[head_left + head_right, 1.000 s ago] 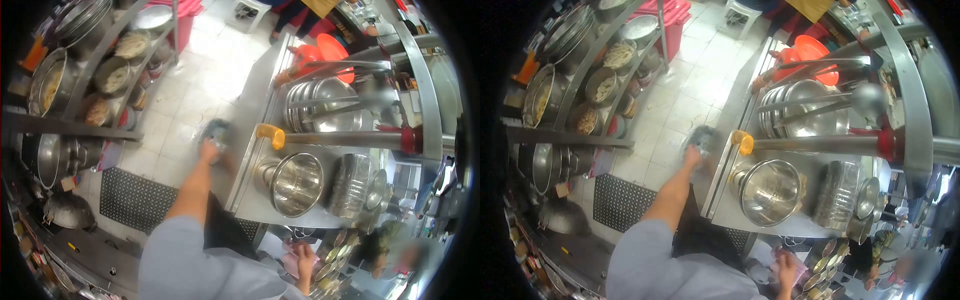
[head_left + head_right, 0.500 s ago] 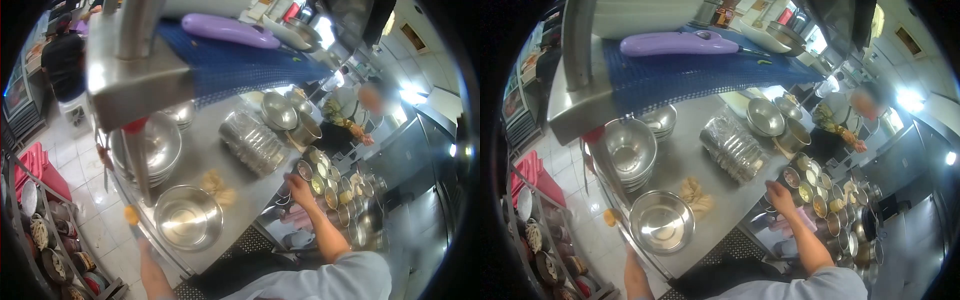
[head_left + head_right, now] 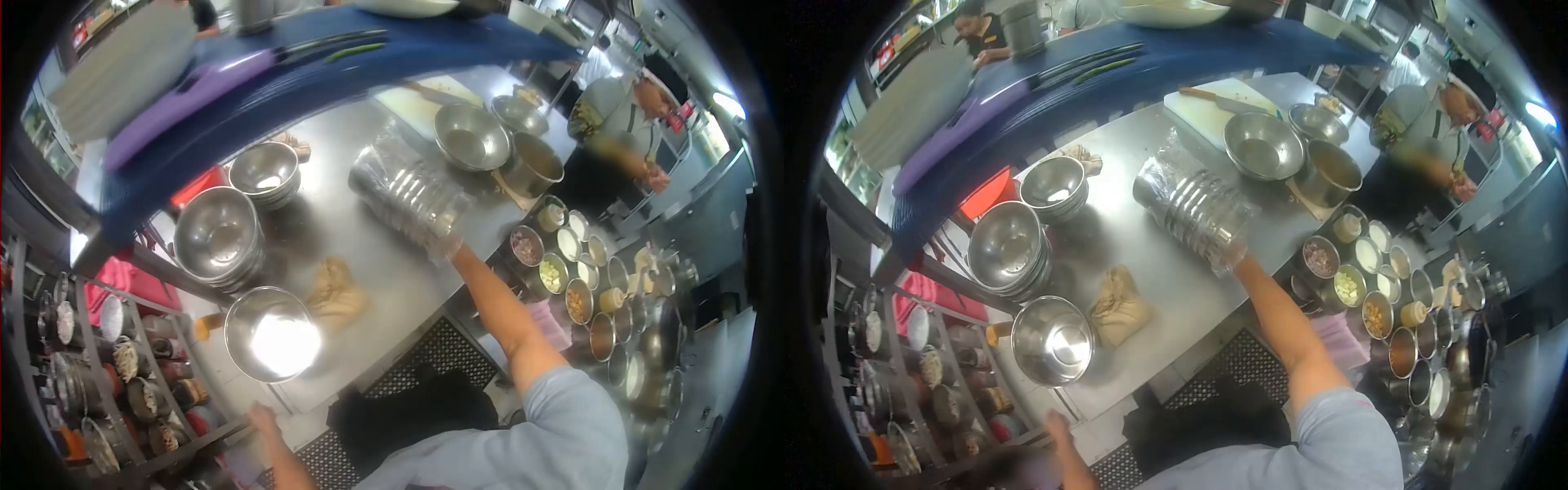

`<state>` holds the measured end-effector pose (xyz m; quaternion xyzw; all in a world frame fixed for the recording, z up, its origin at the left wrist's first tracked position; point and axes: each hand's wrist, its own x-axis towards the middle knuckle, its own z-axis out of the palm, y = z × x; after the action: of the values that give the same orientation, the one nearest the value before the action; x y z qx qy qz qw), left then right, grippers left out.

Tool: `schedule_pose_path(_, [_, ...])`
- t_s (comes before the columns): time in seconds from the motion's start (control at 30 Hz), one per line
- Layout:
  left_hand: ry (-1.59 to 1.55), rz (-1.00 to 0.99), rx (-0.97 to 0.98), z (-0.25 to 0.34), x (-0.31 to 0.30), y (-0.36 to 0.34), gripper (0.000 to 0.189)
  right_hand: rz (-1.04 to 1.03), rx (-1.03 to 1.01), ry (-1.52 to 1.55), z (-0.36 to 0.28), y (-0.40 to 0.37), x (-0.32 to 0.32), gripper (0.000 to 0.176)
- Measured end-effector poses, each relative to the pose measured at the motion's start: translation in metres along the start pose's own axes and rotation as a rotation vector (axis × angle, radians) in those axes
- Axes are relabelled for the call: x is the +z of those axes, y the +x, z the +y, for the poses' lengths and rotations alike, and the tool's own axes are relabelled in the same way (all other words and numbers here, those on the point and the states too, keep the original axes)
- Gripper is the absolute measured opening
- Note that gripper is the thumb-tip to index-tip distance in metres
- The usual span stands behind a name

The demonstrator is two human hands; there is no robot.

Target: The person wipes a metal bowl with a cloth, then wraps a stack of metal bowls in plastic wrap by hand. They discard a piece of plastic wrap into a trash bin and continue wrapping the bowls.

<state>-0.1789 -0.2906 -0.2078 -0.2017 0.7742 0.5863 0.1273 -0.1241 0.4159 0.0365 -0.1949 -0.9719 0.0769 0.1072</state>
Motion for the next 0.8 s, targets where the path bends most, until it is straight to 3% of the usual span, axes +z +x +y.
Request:
schedule_pose_path(0.03, [-0.324,-0.081,-0.08,-0.023,-0.012,-0.029,0.019,0.008,-0.006,0.037,0.001,-0.001,0.0,0.043])
schedule_pose_path(0.07, [0.037,-0.095,-0.027,-0.007,-0.016,-0.088,0.014,0.016,-0.012,0.071,0.003,-0.001,0.001,0.043])
schedule_pose_path(0.1, [0.148,-0.177,-0.203,0.012,-0.012,-0.13,0.019,0.032,-0.02,0.104,0.003,0.0,0.001,0.044])
schedule_pose_path(0.2, [0.083,-0.213,-0.314,0.003,0.006,-0.236,0.023,0.091,-0.059,0.187,-0.002,0.012,0.012,0.045])
schedule_pose_path(0.23, [0.096,-0.258,-0.347,0.03,0.023,-0.273,0.019,0.116,-0.072,0.209,-0.005,0.017,0.018,0.045])
schedule_pose_path(0.27, [0.015,-0.182,-0.355,0.031,0.041,-0.298,0.018,0.152,-0.086,0.226,-0.009,0.021,0.026,0.046])
schedule_pose_path(0.33, [0.179,-0.231,-0.305,0.09,0.089,-0.345,0.023,0.235,-0.099,0.26,-0.006,0.019,0.049,0.047])
schedule_pose_path(0.4, [0.134,-0.395,-0.177,0.108,0.129,-0.363,0.031,0.33,-0.097,0.283,0.015,0.003,0.092,0.048])
schedule_pose_path(0.47, [-0.096,-0.571,-0.246,0.169,0.176,-0.387,0.04,-0.134,0.146,0.373,-0.018,-0.048,-0.075,0.041])
schedule_pose_path(0.53, [-0.375,-0.739,-0.406,0.221,0.21,-0.404,0.045,0.007,0.309,0.824,-0.025,-0.119,-0.09,0.042])
schedule_pose_path(0.57, [-0.485,-0.793,-0.457,0.237,0.223,-0.406,0.046,-0.038,0.266,0.731,-0.049,-0.158,-0.119,0.038])
schedule_pose_path(0.6, [-0.601,-0.847,-0.506,0.25,0.235,-0.407,0.046,-0.185,0.111,0.763,-0.069,-0.189,-0.125,0.041])
schedule_pose_path(0.63, [-0.72,-0.892,-0.555,0.255,0.238,-0.41,0.047,-0.204,-0.115,0.744,-0.089,-0.222,-0.114,0.036])
schedule_pose_path(0.7, [-0.832,-0.917,-0.571,0.219,0.24,-0.386,0.039,-0.479,-0.365,0.787,-0.121,-0.263,-0.099,0.033])
schedule_pose_path(0.73, [-0.764,-0.753,-0.416,0.215,0.236,-0.385,0.035,-0.5,-0.412,0.805,-0.126,-0.264,-0.099,0.032])
schedule_pose_path(0.77, [-0.751,-0.694,-0.314,0.143,0.229,-0.35,0.027,-0.525,-0.468,0.824,-0.128,-0.262,-0.1,0.032])
schedule_pose_path(0.8, [-0.649,-0.456,-0.355,0.121,0.21,-0.334,0.023,-0.557,-0.517,0.849,-0.131,-0.258,-0.102,0.032])
